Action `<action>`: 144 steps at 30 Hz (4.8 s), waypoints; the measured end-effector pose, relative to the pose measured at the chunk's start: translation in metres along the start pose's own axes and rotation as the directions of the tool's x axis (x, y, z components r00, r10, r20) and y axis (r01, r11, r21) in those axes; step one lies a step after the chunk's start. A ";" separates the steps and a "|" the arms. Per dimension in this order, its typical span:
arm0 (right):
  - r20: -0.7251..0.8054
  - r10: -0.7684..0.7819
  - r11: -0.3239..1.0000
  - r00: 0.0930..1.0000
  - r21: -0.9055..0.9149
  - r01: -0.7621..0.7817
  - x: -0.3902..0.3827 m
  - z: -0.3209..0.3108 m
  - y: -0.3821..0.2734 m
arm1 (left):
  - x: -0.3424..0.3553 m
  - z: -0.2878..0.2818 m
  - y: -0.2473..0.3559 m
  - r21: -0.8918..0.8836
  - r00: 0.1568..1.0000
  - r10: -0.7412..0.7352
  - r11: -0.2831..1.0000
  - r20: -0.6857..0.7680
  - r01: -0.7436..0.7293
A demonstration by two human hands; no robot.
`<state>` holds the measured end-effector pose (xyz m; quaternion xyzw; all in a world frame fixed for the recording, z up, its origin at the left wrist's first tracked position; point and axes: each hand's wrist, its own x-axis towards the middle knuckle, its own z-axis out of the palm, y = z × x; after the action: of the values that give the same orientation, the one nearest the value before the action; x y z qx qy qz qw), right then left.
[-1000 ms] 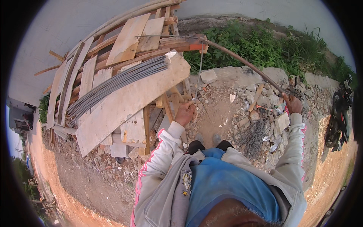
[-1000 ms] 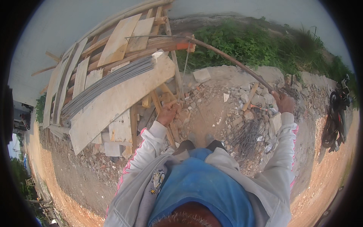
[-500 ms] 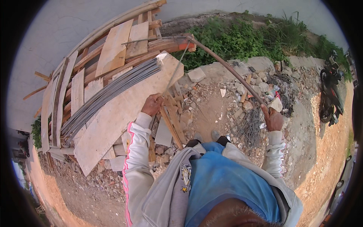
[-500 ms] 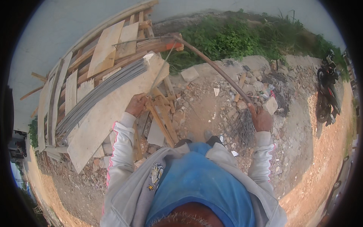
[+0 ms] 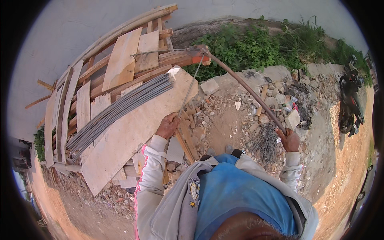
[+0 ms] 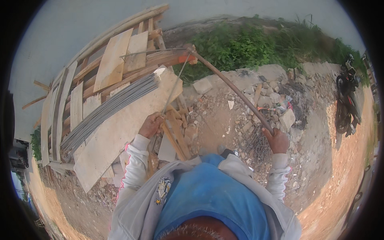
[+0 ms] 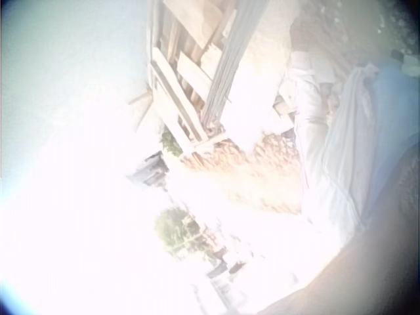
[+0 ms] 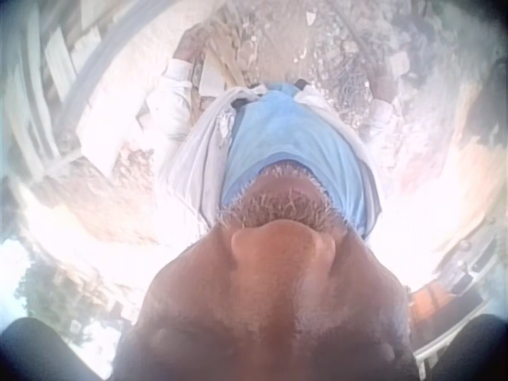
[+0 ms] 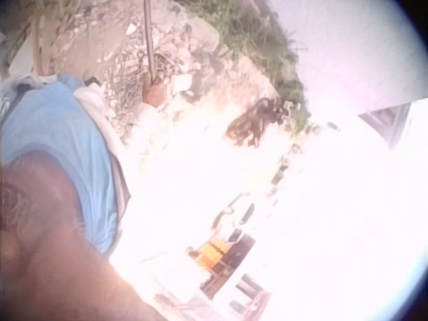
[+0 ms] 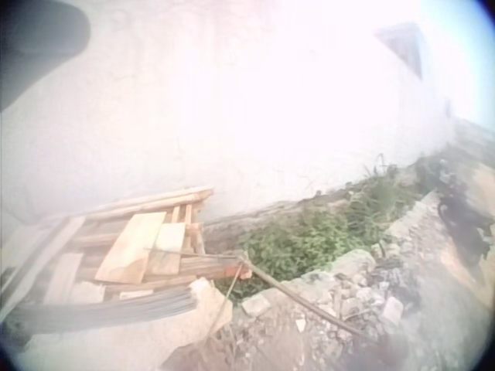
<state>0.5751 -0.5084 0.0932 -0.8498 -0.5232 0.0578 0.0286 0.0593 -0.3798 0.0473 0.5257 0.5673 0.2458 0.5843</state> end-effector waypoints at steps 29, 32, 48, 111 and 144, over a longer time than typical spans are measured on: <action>-0.392 -0.176 0.384 0.903 0.817 0.430 0.068 -0.031 -0.124 | -0.043 0.029 0.063 0.513 0.577 0.712 0.696 -0.400 -0.503; -0.468 -0.102 0.423 0.878 0.778 0.464 0.075 -0.064 -0.122 | -0.056 0.035 0.050 0.476 0.618 0.691 0.716 -0.376 -0.511; -0.113 -0.603 0.220 0.790 0.928 0.301 0.280 0.052 -0.158 | -0.073 0.066 0.028 0.055 0.824 0.300 0.948 -0.481 -0.313; 0.086 -0.697 0.634 0.712 0.538 0.555 0.443 0.042 -0.194 | 0.055 0.126 0.070 0.565 0.421 0.389 0.670 -0.820 0.481; 0.650 -0.680 0.637 0.339 0.753 -0.165 0.489 0.034 -0.219 | 0.170 0.135 0.102 0.336 0.205 0.266 0.709 -0.942 0.620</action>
<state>0.5944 0.0267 0.0495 -0.4766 -0.5225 0.7032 0.0735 0.2557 -0.2417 0.0430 0.3470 0.9068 0.2149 -0.1050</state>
